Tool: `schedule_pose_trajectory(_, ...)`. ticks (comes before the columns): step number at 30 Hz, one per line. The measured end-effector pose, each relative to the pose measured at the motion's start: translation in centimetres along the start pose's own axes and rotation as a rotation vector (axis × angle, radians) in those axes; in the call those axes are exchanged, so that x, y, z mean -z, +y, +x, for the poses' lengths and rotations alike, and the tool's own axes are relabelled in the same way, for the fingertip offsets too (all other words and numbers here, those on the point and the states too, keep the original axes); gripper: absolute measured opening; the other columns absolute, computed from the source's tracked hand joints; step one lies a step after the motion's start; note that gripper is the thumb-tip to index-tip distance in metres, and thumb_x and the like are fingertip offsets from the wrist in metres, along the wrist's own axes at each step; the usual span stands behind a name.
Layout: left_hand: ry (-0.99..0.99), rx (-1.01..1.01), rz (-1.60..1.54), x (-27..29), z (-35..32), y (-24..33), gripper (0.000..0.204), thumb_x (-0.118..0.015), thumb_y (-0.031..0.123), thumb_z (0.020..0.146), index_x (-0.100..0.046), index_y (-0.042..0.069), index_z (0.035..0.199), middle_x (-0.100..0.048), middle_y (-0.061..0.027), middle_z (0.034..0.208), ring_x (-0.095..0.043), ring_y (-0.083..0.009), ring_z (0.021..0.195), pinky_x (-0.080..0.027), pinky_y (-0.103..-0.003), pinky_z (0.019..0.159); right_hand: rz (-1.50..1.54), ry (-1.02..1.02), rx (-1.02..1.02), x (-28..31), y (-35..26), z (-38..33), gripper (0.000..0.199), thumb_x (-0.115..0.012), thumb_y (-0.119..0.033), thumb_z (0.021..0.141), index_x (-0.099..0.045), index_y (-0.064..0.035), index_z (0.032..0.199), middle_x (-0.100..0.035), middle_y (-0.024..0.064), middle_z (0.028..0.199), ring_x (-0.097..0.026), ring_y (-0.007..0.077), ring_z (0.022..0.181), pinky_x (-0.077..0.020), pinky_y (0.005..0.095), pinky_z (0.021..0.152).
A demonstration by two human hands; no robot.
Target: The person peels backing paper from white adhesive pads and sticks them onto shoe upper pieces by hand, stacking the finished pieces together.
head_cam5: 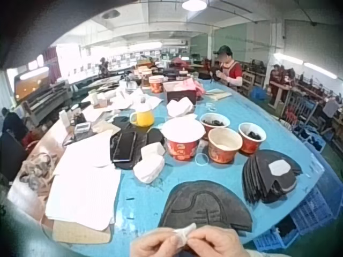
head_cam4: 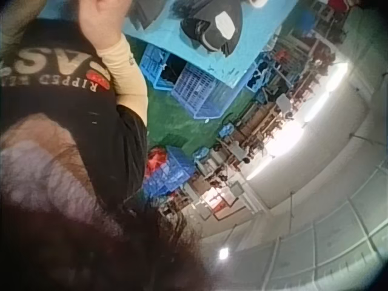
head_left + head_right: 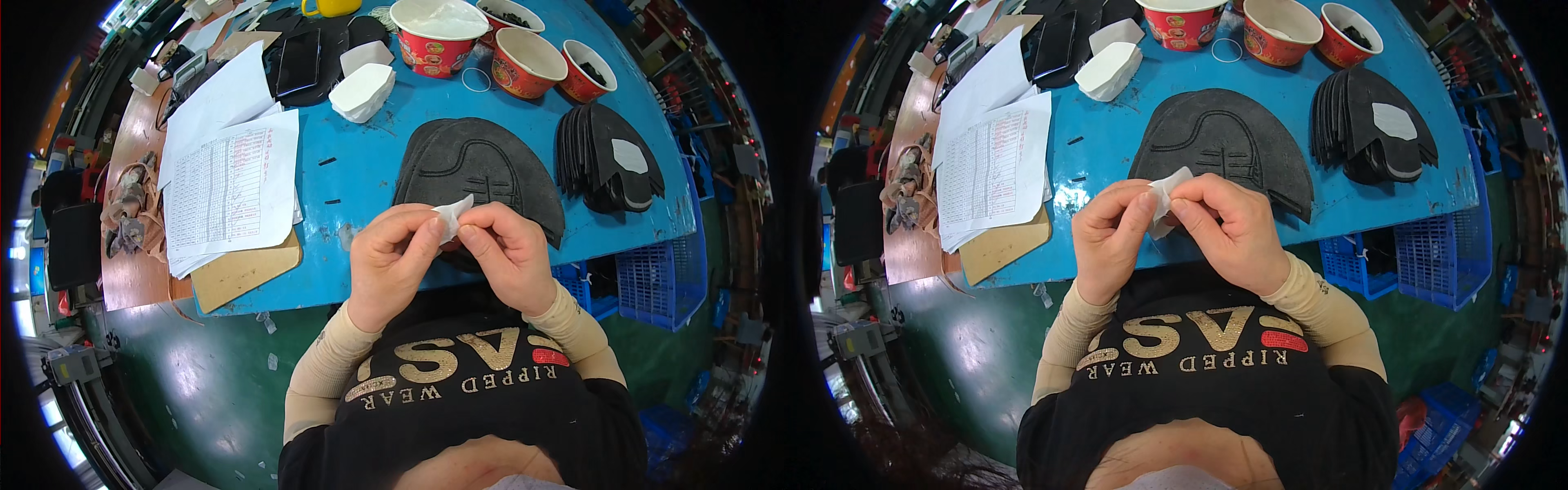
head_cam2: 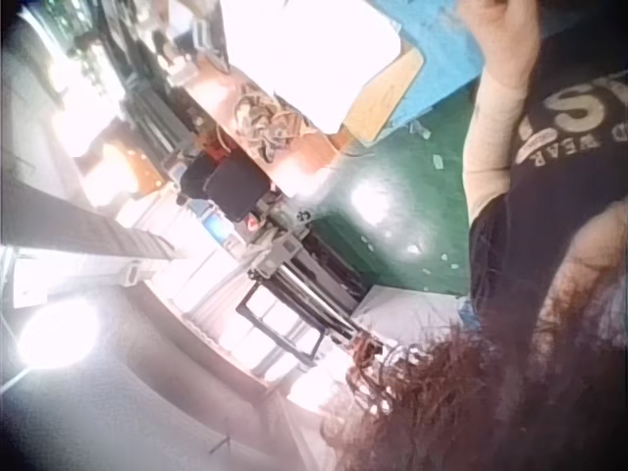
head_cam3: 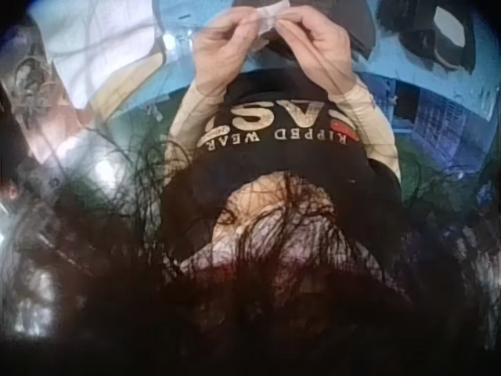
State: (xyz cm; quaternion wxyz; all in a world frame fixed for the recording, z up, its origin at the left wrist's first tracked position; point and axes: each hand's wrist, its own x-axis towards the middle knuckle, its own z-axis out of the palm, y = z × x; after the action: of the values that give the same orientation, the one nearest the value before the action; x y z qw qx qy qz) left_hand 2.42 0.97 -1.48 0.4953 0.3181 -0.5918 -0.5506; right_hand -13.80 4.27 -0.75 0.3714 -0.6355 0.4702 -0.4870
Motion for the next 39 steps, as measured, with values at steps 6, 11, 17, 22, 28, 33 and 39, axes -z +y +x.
schedule_pose_trajectory(6,0.192,0.173,-0.14,0.7,-0.2,-0.8,0.01,-0.061,0.005,0.089,-0.066,-0.003,0.092,-0.064,-0.003,0.089,-0.052,-0.0037,0.071,-0.043,-0.019,0.06,0.294,0.068,-0.082,0.2,0.5,-0.4,0.014,-0.056,-0.001,0.086,-0.057,0.0013,0.1,-0.064,0.0086,0.086,-0.063,0.0122,0.078,-0.0496,0.0233,0.071)
schedule_pose_trajectory(11,0.132,0.138,-0.106,0.4,-0.4,-0.2,0.009,-0.062,0.004,0.088,-0.065,-0.003,0.092,-0.064,-0.0021,0.087,-0.051,-0.0027,0.072,-0.041,-0.018,0.06,-0.682,0.08,0.548,2.0,-2.4,2.0,0.037,-0.071,-0.002,0.065,-0.063,-0.0087,0.101,-0.058,0.0125,0.112,-0.054,0.0299,0.111,-0.0403,0.0421,0.094)
schedule_pose_trajectory(17,0.076,0.176,-0.177,0.1,-0.7,-0.4,0.008,-0.06,0.003,0.089,-0.063,-0.002,0.094,-0.063,-0.0006,0.085,-0.053,-0.0026,0.072,-0.043,-0.018,0.061,-0.786,-0.153,0.602,3.1,-3.2,2.7,0.024,-0.076,-0.008,0.062,-0.064,-0.0128,0.083,-0.063,0.005,0.104,-0.055,0.0288,0.109,-0.0352,0.0473,0.098)
schedule_pose_trajectory(22,0.173,0.202,-0.125,2.6,-0.6,-0.4,0.007,-0.06,0.004,0.089,-0.062,-0.002,0.093,-0.062,0.0006,0.083,-0.054,-0.0034,0.073,-0.044,-0.018,0.067,-0.62,-0.276,0.614,5.0,-5.6,0.0,0.017,-0.069,-0.01,0.068,-0.058,-0.0094,0.081,-0.063,0.0073,0.105,-0.058,0.03,0.106,-0.0417,0.0474,0.09)
schedule_pose_trajectory(28,0.389,0.117,-0.181,6.6,0.5,-1.4,0.011,-0.054,0.01,0.094,-0.058,0.0,0.097,-0.06,-0.001,0.088,-0.054,-0.0053,0.076,-0.044,-0.019,0.067,-0.119,0.109,0.083,6.0,-7.3,-1.0,0.013,-0.065,-0.004,0.079,-0.054,-0.0036,0.086,-0.06,0.0081,0.089,-0.059,0.0178,0.08,-0.046,0.0304,0.073)
schedule_pose_trajectory(33,0.334,-0.026,-0.118,6.7,0.7,-1.7,0.01,-0.048,0.01,0.096,-0.053,0.002,0.101,-0.058,-0.003,0.094,-0.053,-0.0059,0.079,-0.044,-0.019,0.071,-0.03,0.159,-0.311,4.8,-3.0,3.7,0.012,-0.057,-0.01,0.09,-0.049,-0.0007,0.091,-0.054,-0.0022,0.07,-0.048,0.0018,0.064,-0.0381,0.0179,0.055)
schedule_pose_trajectory(39,-0.021,-0.112,0.186,6.3,0.0,-0.4,0.008,-0.056,-0.003,0.086,-0.056,0.0,0.092,-0.058,-0.0084,0.087,-0.058,-0.019,0.084,-0.046,-0.03,0.074,-0.185,0.27,-0.335,4.5,1.1,3.1,0.014,-0.059,-0.01,0.087,-0.053,0.0023,0.09,-0.063,0.0063,0.07,-0.057,0.0077,0.06,-0.0443,0.0229,0.055)
